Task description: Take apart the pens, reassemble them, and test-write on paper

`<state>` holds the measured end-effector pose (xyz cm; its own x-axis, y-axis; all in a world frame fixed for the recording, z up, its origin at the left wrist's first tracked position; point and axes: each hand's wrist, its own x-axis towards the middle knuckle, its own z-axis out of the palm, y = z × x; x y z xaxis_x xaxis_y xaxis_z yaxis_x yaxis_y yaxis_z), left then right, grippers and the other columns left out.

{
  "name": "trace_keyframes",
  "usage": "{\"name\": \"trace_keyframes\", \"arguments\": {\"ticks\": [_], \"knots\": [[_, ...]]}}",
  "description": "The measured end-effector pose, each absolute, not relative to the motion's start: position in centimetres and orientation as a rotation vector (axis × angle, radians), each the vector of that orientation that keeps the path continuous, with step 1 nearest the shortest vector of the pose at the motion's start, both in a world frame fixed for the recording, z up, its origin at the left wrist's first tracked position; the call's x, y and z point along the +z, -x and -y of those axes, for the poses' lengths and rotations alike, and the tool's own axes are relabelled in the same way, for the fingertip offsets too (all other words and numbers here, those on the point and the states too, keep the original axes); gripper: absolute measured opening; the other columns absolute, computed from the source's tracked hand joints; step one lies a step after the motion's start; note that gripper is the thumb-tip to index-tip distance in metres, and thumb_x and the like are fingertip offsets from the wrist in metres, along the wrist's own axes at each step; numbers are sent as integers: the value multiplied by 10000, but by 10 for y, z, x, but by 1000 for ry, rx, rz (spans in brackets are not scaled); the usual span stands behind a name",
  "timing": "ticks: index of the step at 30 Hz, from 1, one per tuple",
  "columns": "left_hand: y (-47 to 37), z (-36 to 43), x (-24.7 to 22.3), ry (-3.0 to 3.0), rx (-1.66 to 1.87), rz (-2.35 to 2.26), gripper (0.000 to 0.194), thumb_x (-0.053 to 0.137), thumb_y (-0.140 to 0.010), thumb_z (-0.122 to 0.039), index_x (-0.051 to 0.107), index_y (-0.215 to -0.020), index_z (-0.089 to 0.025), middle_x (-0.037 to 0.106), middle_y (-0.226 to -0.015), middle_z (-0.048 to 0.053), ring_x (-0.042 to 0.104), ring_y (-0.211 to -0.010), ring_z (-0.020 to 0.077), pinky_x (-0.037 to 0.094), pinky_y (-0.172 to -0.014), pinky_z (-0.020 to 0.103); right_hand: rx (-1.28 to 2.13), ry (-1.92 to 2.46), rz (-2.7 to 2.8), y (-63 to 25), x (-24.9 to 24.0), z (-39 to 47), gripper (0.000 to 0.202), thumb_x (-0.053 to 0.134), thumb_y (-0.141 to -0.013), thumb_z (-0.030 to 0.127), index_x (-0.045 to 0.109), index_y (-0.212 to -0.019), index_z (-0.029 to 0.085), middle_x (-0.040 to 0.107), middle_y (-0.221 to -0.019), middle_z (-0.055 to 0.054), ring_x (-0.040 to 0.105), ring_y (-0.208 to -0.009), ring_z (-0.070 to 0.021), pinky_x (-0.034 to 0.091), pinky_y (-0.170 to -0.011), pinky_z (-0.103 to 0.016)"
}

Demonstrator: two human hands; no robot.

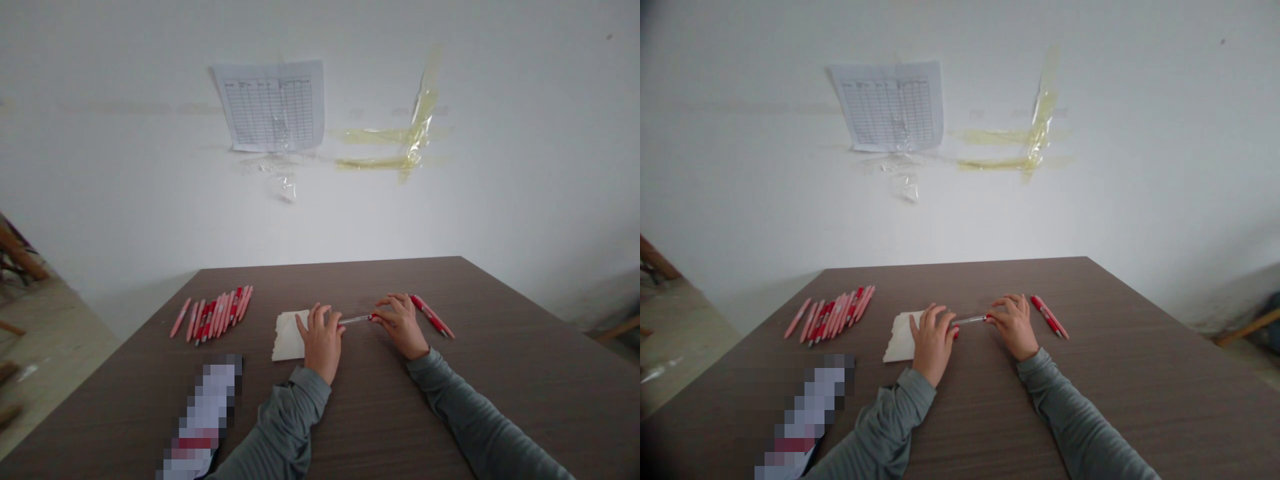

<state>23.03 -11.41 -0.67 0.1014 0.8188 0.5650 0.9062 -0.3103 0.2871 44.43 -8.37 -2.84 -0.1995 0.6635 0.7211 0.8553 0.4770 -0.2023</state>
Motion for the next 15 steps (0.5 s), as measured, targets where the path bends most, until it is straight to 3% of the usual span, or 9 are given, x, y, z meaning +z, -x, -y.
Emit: {"name": "trace_keyframes", "arguments": {"ticks": [5,15], "knots": [[-229,115,-5,2237,-995,1762,170,485,-864,-238,644,-917,-266,566,-1210,51,406,-1266,263,156,-1081,651,-292,1253,1943,-444,-27,84,138,595,-846,337,730,-859,311,635,-1020,-45,434,-1105,-272,307,-1012,-549],[-229,113,-9,2196,-988,1792,244,428,-897,-310,664,-855,-264,555,-1210,50,410,-1249,264,169,-1063,669,-291,1212,1936,-444,-30,81,110,627,-827,308,732,-853,292,631,-1002,-51,430,-1075,-264,383,-941,-480]]}}
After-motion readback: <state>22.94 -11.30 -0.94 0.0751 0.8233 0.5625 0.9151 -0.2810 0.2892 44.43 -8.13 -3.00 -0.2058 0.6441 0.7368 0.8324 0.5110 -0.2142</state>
